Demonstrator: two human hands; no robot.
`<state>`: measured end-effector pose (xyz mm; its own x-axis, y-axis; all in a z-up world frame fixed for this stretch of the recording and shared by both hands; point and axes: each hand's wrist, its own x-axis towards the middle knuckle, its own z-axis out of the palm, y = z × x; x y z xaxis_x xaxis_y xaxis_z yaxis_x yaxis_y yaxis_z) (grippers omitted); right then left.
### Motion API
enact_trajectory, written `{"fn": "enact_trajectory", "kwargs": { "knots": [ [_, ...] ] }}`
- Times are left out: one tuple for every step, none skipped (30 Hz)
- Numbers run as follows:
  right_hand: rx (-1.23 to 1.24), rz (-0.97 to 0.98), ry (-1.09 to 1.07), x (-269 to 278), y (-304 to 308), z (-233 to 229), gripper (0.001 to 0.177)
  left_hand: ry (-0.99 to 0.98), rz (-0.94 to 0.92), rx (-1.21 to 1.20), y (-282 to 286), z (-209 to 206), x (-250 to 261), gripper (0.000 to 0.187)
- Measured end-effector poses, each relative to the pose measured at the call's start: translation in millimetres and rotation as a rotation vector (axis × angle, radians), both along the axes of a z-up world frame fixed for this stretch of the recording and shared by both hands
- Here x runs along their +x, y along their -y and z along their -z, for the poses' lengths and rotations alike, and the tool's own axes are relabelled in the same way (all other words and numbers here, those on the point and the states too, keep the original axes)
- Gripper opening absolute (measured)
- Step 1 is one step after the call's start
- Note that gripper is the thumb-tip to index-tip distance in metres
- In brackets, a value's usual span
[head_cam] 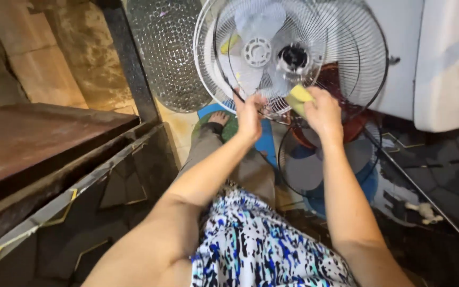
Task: Cleaning the parts of a disassembled electric fan with a sponge and water.
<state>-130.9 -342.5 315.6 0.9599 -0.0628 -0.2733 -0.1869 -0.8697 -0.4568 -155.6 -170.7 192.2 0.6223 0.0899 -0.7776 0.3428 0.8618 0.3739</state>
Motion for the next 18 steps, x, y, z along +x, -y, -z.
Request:
{"fn": "enact_trajectory", "kwargs": {
  "knots": [
    [-0.001, -0.001, -0.001, -2.6, 1.7, -5.1, 0.036, -0.001, -0.001, -0.001, -13.8, -12.6, 2.2, 0.084],
    [0.177, 0.105, 0.024, -2.1, 2.1, -9.0, 0.036, 0.076, 0.064, 0.08, -29.0, -24.2, 7.6, 0.085],
    [0.356, 0.209, 0.048, -1.7, 2.6, -13.6, 0.036, 0.154, 0.129, 0.162, -44.2, -36.6, 12.7, 0.087],
    [0.363, 0.207, 0.057, 1.0, 4.9, -10.1, 0.036, 0.164, 0.128, 0.168, -59.8, -50.8, 18.6, 0.087],
    [0.571, 0.281, 0.135, 3.9, 7.4, -7.3, 0.033, 0.197, 0.12, 0.19, -75.1, -66.0, 24.3, 0.082],
    [0.783, 0.352, 0.217, 8.7, 8.6, -3.7, 0.03, 0.235, 0.112, 0.214, -91.6, -81.2, 31.9, 0.079],
    [0.793, 0.347, 0.229, 18.8, 3.3, -6.6, 0.03, 0.249, 0.111, 0.223, -100.8, -98.0, 34.7, 0.079],
    [0.722, 0.335, 0.341, 31.2, -3.1, -9.5, 0.026, 0.332, 0.17, 0.269, -110.9, -115.0, 39.8, 0.079],
    [0.648, 0.324, 0.452, 44.0, -9.5, -12.5, 0.022, 0.415, 0.23, 0.315, -120.7, -131.8, 44.7, 0.079],
    [0.656, 0.325, 0.467, 58.1, -19.5, -15.7, 0.022, 0.429, 0.233, 0.321, -122.5, -140.2, 46.0, 0.079],
    [0.456, 0.185, 0.602, 72.5, -29.9, -18.3, 0.028, 0.452, 0.264, 0.356, -124.8, -147.5, 47.4, 0.079],
    [0.249, 0.046, 0.718, 82.6, -41.7, -19.7, 0.035, 0.466, 0.295, 0.388, -128.4, -153.5, 44.1, 0.079],
    [0.252, 0.05, 0.723, 80.4, -57.7, -23.2, 0.035, 0.471, 0.299, 0.393, -131.3, -161.2, 42.6, 0.079],
    [0.185, -0.061, 0.716, 78.7, -72.4, -26.9, 0.037, 0.471, 0.298, 0.352, -132.9, -168.6, 41.2, 0.079],
    [0.117, -0.172, 0.706, 77.8, -87.7, -30.2, 0.04, 0.472, 0.297, 0.312, -135.0, -175.7, 40.5, 0.08],
    [0.114, -0.174, 0.712, 80.3, -85.9, -24.1, 0.04, 0.478, 0.295, 0.311, -138.3, -183.5, 39.7, 0.08],
    [0.075, -0.191, 0.698, 83.3, -84.4, -17.5, 0.038, 0.498, 0.274, 0.263, -142.0, -190.8, 39.2, 0.078],
    [0.034, -0.209, 0.679, 85.1, -80.8, -10.9, 0.037, 0.513, 0.252, 0.211, -143.7, -197.4, 37.3, 0.077]
  ]
}}
